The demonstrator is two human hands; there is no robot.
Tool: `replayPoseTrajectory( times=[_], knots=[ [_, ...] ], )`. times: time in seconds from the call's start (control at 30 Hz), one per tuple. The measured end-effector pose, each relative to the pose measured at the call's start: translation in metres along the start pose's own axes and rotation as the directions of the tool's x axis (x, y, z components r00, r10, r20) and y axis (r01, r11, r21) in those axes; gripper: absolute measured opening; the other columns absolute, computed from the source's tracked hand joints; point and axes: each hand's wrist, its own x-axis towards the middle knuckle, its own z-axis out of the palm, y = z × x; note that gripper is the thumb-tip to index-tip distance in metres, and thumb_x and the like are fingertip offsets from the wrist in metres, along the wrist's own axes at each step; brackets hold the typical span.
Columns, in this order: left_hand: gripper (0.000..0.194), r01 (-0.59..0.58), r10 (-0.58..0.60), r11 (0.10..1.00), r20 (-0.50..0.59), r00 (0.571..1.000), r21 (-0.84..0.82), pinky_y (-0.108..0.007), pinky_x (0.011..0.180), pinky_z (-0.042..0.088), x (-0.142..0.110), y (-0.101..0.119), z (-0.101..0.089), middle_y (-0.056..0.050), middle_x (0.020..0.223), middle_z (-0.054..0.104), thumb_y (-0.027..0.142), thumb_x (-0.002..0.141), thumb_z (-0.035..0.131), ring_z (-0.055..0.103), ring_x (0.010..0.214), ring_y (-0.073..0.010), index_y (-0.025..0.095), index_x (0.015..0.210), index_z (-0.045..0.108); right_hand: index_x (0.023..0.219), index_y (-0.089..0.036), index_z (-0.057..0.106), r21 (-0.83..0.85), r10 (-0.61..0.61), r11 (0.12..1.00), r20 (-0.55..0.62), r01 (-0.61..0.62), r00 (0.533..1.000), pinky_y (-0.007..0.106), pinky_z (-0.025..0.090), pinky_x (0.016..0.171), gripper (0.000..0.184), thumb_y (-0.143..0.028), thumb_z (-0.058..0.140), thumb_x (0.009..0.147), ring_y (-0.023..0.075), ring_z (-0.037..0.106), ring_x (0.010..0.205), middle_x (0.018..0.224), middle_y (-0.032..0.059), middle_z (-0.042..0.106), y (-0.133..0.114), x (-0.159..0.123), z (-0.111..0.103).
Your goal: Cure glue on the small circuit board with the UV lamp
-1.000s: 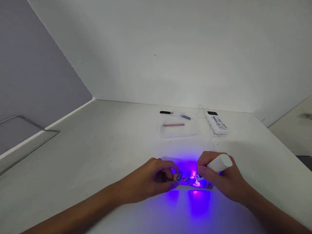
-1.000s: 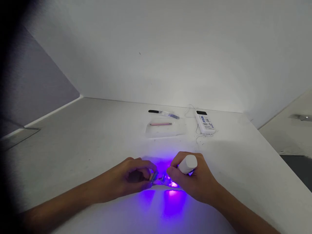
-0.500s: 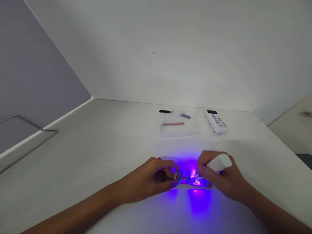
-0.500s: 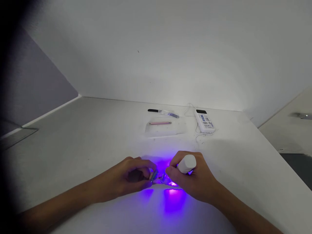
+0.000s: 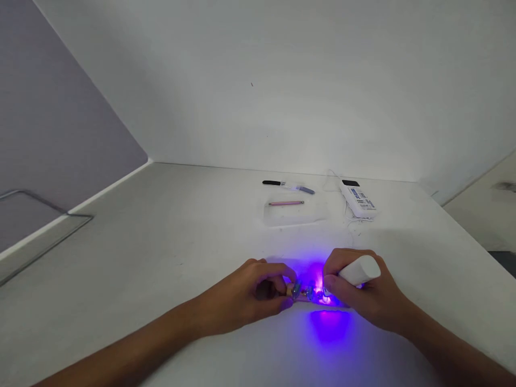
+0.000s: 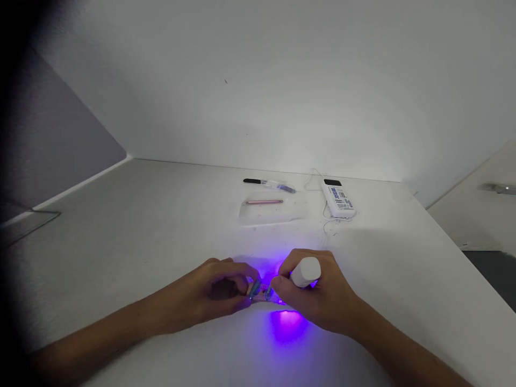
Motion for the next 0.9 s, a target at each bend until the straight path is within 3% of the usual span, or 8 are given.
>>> replayPoseTrajectory(
  times=[0.9],
  knots=[
    [0.013,0.033,-0.033,0.999,0.009,0.999,0.01,-0.018,0.052,0.035,0.0011,0.0054,-0.0011,0.003,0.074,0.059,0.021,0.089,0.063,0.042,0.057,-0.0083,0.019,0.1,0.07,0.066,-0.019,0.058,-0.032,0.028,0.999,0.022,-0.027,0.999,0.025,0.041,0.05,0.018,-0.022,0.061,0.083,0.0123,0.049,0.055,0.062,-0.0006,0.056,-0.0036,0.0014,-0.0005]
  ],
)
